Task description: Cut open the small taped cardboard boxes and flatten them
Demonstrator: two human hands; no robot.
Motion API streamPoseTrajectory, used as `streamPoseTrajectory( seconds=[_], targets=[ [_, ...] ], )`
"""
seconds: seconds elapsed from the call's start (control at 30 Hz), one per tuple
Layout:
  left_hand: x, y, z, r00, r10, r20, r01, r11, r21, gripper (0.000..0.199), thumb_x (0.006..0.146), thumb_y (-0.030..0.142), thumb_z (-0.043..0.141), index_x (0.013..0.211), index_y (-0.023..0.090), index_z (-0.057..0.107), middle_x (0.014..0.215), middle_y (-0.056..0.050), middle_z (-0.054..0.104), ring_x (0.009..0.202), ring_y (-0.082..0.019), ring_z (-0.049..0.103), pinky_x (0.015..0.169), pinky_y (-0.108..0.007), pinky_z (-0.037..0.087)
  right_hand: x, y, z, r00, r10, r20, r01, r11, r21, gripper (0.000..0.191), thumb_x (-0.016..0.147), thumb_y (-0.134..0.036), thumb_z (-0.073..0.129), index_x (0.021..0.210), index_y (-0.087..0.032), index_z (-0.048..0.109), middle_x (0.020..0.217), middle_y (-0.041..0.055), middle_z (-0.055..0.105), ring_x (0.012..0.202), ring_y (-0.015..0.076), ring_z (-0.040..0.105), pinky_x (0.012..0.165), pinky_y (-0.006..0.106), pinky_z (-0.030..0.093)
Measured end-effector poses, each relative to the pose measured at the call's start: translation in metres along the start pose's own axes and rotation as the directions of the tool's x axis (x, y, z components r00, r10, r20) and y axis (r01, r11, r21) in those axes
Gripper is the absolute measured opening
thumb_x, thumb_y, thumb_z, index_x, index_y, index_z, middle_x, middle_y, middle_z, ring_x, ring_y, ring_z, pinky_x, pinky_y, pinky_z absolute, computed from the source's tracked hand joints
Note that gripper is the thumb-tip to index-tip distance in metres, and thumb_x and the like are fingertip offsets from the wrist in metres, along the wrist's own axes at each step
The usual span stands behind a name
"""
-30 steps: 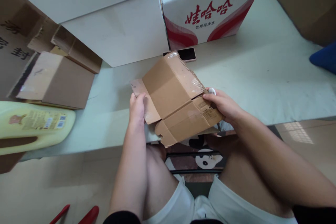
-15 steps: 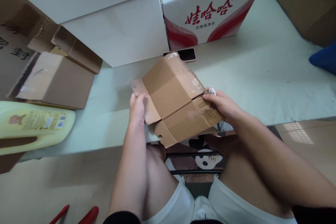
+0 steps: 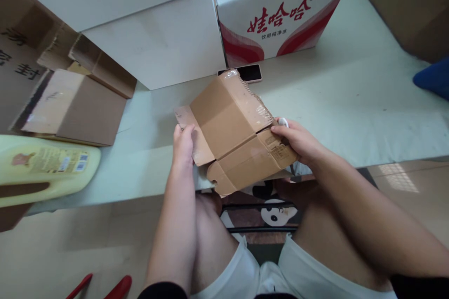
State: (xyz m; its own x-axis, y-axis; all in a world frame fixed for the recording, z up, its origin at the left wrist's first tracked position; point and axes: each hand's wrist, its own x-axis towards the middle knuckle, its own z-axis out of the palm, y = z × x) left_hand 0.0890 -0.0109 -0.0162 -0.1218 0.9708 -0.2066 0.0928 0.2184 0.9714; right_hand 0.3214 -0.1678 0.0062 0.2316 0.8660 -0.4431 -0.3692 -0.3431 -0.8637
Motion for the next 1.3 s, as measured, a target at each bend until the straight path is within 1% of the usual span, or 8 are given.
streamPoseTrajectory(
  seconds=[0.17,0.33,0.6,0.83,1.07,1.3],
  targets=[
    [0.0003,-0.0008,0.0002,1.0,-0.003,-0.013,0.003,1.0,0.003,0.018,0.064,0.029,0.065,0.078,0.022,0.056,0.079,-0.003,0.065,0.076,-0.02,0.064,0.062,-0.027,0.05,0.0001,0.0011,-0.0008,1.0,0.005,-0.002,-0.005,1.0,0.015,0.017,0.071,-0.034,0.071,0.081,-0.023,0.062,0.075,-0.0014,0.067,0.066,0.0155,0.06,0.061,0.027,0.047],
    [0.0006,-0.0019,-0.0001,1.0,0.001,0.001,-0.001,1.0,-0.005,0.019,0.065,0.029,0.066,0.079,0.022,0.057,0.079,-0.002,0.066,0.074,-0.018,0.064,0.062,-0.027,0.05,0.0,0.001,-0.0008,1.0,0.006,-0.005,-0.006,1.0,0.012,0.018,0.07,-0.034,0.073,0.079,-0.023,0.063,0.075,-0.0003,0.067,0.067,0.0163,0.059,0.061,0.028,0.047],
    [-0.004,0.0019,0.001,1.0,0.01,0.003,-0.01,1.0,-0.004,0.017,0.065,0.028,0.065,0.077,0.022,0.054,0.081,-0.004,0.067,0.081,-0.021,0.065,0.066,-0.029,0.052,-0.0005,-0.0002,0.0,1.0,0.011,-0.022,-0.011,1.0,0.014,0.02,0.069,-0.034,0.075,0.081,-0.022,0.064,0.075,-0.0005,0.068,0.068,0.0164,0.06,0.062,0.028,0.048],
    [-0.0027,-0.0006,0.0003,1.0,0.005,0.006,-0.005,1.0,0.008,0.017,0.067,0.028,0.064,0.081,0.021,0.056,0.081,-0.003,0.067,0.078,-0.02,0.066,0.066,-0.028,0.052,0.0014,0.0019,-0.0009,1.0,-0.014,-0.015,0.014,1.0,-0.013,0.018,0.072,-0.034,0.07,0.084,-0.022,0.064,0.076,-0.0003,0.069,0.07,0.0173,0.061,0.065,0.029,0.047],
    [-0.0023,0.0004,0.0011,1.0,0.005,-0.001,-0.005,1.0,0.002,0.017,0.066,0.027,0.063,0.081,0.021,0.056,0.08,-0.003,0.067,0.078,-0.019,0.065,0.066,-0.028,0.052,0.0014,0.0015,-0.0012,1.0,-0.002,-0.024,0.002,1.0,-0.007,0.015,0.072,-0.032,0.071,0.082,-0.022,0.064,0.077,-0.0002,0.069,0.07,0.0169,0.061,0.065,0.029,0.047],
    [-0.0025,-0.0003,0.0014,1.0,0.012,0.001,-0.012,1.0,0.006,0.017,0.066,0.027,0.064,0.08,0.022,0.056,0.08,-0.002,0.067,0.079,-0.019,0.065,0.065,-0.028,0.052,0.001,0.0017,-0.0009,1.0,0.002,-0.014,-0.002,1.0,-0.013,0.021,0.071,-0.035,0.072,0.084,-0.022,0.062,0.076,-0.0002,0.067,0.069,0.0174,0.061,0.065,0.03,0.047]
  ],
)
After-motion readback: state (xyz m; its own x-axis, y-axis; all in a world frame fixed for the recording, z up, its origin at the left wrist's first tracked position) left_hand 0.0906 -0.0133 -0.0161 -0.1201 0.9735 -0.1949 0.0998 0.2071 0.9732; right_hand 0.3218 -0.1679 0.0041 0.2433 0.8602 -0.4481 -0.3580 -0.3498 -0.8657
